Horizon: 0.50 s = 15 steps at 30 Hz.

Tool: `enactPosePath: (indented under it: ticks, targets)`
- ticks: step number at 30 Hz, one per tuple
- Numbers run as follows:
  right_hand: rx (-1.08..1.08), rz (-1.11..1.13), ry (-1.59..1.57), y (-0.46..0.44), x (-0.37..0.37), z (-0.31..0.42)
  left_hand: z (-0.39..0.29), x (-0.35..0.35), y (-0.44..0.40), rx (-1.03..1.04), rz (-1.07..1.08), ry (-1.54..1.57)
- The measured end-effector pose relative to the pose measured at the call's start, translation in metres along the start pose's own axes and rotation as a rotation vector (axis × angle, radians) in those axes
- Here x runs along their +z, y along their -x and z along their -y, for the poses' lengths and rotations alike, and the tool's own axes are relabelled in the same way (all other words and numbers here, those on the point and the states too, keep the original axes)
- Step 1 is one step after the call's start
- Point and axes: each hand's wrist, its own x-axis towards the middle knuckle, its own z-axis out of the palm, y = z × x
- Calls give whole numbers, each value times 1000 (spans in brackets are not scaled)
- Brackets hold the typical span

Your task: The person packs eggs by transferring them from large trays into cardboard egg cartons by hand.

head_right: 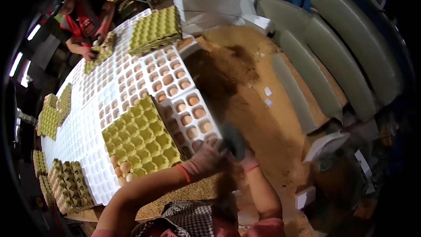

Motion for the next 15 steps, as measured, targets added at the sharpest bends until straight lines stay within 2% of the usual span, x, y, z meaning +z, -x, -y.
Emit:
enactPosePath:
  ticks: [1,2,4,5,6,7,9,12,14,15]
  targets:
    - [156,-66,-356,-2,10,19,1,3,9,41,-41,-24]
    - [151,-34,-354,-16,21,41,3,1,12,81,-84,-47]
    - [-33,-118,271,-50,56,77,-9,-47,21,13,-76,17]
    - [-251,-74,376,-69,81,91,-11,-72,24,-62,-85,128]
    - [-506,-41,739,-104,88,75,-9,-91,30,-137,-100,237]
    - [-480,70,875,-122,113,96,-3,-105,43,-171,-121,251]
    - [-611,121,1099,-182,151,79,0,-136,71,-275,-186,293]
    - [-618,158,1520,-251,194,55,-1,-166,131,-467,-245,312]
    - [-513,276,1804,-273,201,40,-5,-172,177,-625,-361,249]
    - [-323,411,1900,-278,208,50,-10,-171,200,-756,-455,326]
